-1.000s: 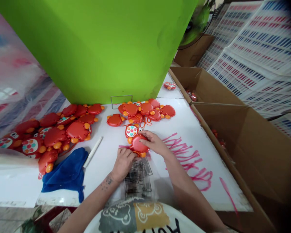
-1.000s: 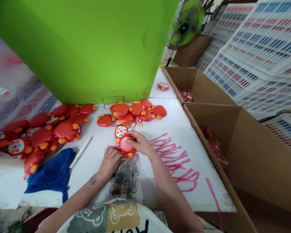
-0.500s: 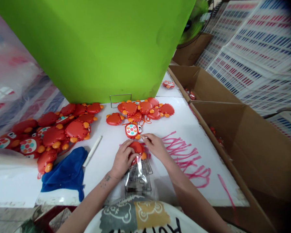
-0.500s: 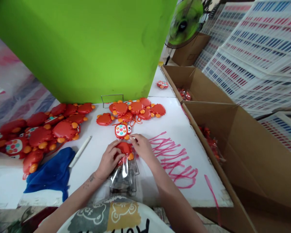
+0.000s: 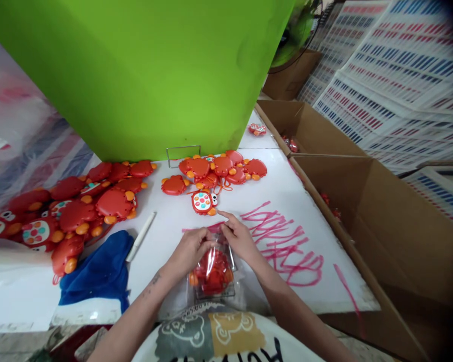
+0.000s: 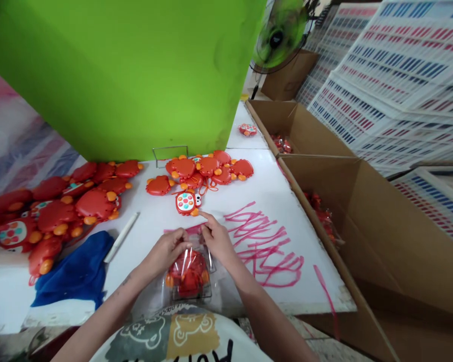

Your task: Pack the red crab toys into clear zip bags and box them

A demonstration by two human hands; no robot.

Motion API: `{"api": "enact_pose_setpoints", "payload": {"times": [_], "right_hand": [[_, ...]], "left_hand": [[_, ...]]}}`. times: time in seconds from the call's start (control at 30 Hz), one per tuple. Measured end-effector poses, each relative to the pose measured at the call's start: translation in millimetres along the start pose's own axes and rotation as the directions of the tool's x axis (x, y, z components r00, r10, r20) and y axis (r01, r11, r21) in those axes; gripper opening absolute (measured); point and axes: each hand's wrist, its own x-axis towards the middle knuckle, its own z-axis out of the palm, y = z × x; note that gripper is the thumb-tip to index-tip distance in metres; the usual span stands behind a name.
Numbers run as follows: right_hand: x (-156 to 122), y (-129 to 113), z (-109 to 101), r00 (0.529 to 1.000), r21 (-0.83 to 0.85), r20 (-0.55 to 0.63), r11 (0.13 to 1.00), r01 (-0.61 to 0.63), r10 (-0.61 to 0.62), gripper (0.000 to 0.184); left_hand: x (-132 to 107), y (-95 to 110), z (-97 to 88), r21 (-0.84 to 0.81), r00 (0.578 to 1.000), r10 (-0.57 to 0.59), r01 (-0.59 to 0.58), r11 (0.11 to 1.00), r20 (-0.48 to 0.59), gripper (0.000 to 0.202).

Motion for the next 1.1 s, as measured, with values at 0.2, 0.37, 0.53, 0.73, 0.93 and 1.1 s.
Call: {"api": "enact_pose_setpoints", "payload": {"times": [0.2,0.37,0.53,0.73,0.93,1.1], "right_hand": [[-5,-11,0,0.999,0.191,-0.045,0.981,0.006,0.003,0.038],[-7,-14,-1,0.994,0.214,-0.103,0.976,0.048,-0.026,0.036],[-7,-14,-2,0.992,0.211,-0.119,0.975,0.067,-0.043,0.035],[-3,-29,-2,0.903,-0.27,-0.119,0.888,0.371,-0.413,0.03],[-2,-44,18,0.787,-0.544,0.132,0.62,0.566,-0.602,0.037],[0,-50,28,0.771,-0.608,0.198,0.541,0.581,-0.605,0.04]], "left_hand": [[-10,-13,-0.5,-0.165,0.909,-0.154,0.096,0.982,-0.388,0.039],[-13,-28,-1.2,-0.628,0.889,-0.436,0.261,0.734,-0.14,0.067],[-14,-26,2.1,-0.745,0.906,-0.422,0.258,0.616,-0.035,0.049],[-12,-24,12.0,-0.767,0.917,-0.398,0.26,0.586,0.007,0.034],[-9,-12,7.4,-0.51,0.963,-0.264,0.198,0.837,-0.058,0.02],[-6,2,-1.3,-0.179,0.971,-0.222,0.203,0.963,-0.091,0.024]]}}
